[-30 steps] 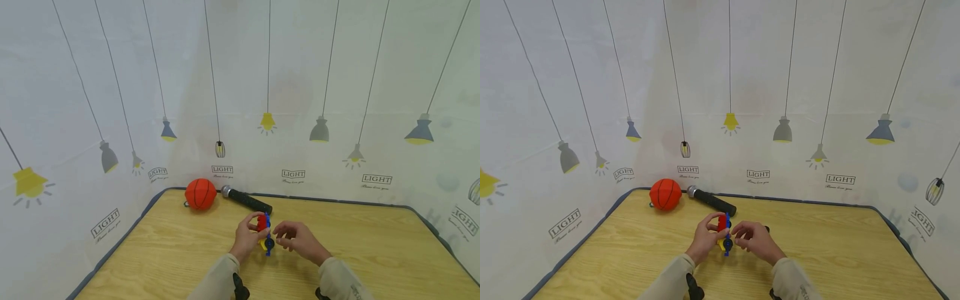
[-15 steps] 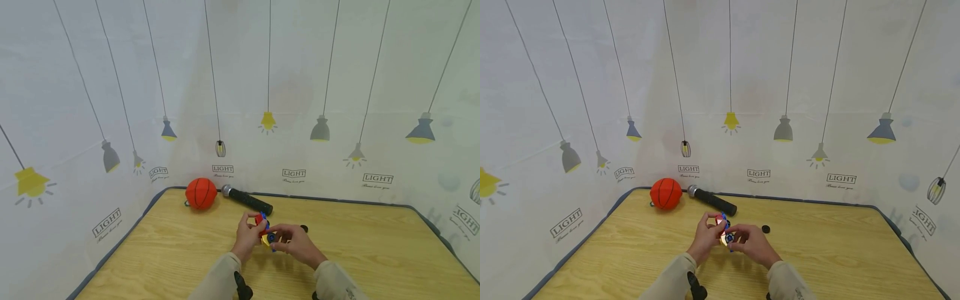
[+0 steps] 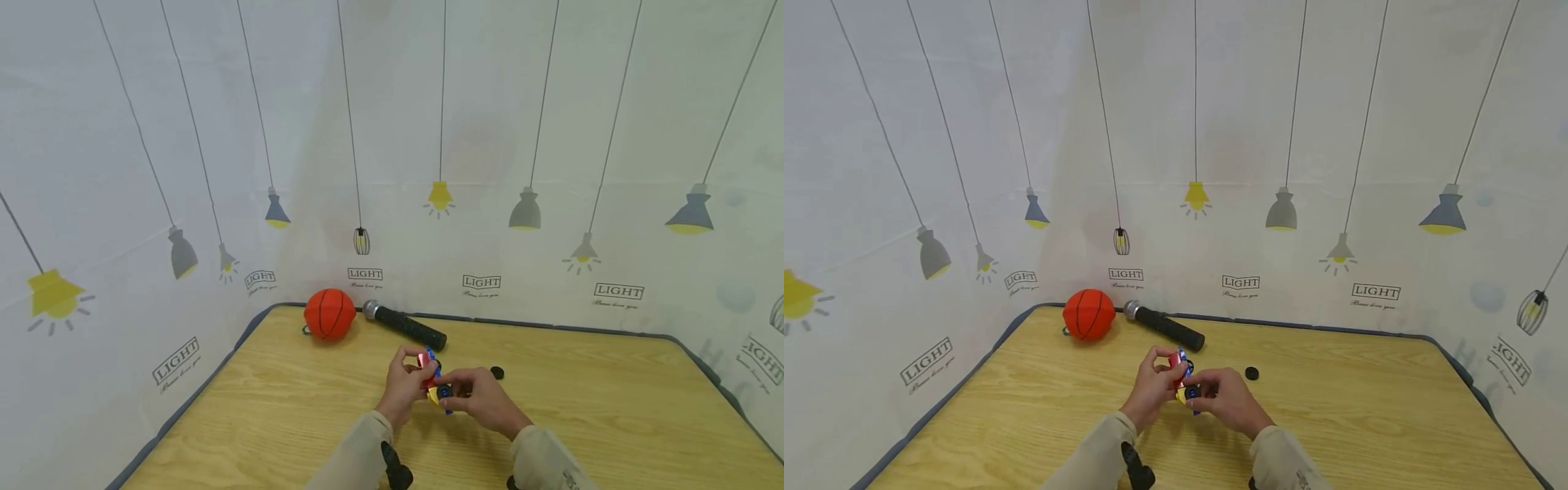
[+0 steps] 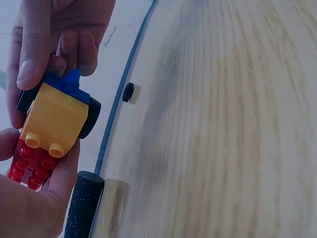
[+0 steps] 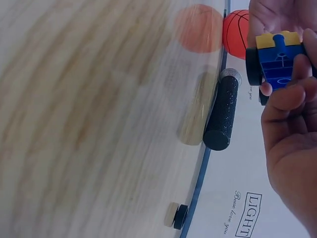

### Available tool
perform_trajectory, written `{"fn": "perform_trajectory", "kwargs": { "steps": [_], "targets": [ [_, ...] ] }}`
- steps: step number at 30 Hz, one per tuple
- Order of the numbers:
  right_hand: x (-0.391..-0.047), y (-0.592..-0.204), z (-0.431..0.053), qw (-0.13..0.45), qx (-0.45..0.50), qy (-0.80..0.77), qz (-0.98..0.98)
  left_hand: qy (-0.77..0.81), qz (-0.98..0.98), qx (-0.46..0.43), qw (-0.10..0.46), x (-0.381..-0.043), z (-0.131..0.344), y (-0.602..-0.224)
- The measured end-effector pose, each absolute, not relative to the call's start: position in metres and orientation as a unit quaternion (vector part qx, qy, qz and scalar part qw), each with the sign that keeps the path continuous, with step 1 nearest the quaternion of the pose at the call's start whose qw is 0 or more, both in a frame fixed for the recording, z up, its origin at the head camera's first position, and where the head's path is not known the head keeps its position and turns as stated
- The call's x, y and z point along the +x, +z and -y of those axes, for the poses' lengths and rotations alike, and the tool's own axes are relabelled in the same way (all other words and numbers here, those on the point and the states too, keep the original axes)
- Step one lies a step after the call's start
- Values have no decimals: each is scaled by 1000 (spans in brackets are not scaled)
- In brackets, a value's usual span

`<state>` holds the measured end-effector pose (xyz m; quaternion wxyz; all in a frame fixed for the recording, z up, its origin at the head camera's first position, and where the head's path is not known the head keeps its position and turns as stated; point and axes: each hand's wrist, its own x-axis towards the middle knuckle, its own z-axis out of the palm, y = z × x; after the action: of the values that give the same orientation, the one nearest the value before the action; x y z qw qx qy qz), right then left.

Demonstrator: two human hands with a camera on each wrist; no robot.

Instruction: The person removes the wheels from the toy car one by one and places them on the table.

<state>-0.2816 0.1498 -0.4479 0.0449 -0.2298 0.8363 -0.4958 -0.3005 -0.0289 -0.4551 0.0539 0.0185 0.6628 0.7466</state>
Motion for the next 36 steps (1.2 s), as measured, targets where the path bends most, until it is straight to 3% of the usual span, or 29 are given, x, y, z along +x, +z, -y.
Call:
{"fn": "perform_trajectory", "kwargs": {
  "steps": [16, 26, 36],
  "targets": [
    [-277, -445, -138, 22, -231, -456, -859, 718, -694, 12, 43, -300, 27, -457],
    [-270, -451, -129, -49, -176, -464, -867, 730, -683, -4, 26, -304, 31, -454],
    [-268, -449, -124, -83, -207, -421, -879, 718, -695, -9, 21, -305, 32, -454]
  ]
}}
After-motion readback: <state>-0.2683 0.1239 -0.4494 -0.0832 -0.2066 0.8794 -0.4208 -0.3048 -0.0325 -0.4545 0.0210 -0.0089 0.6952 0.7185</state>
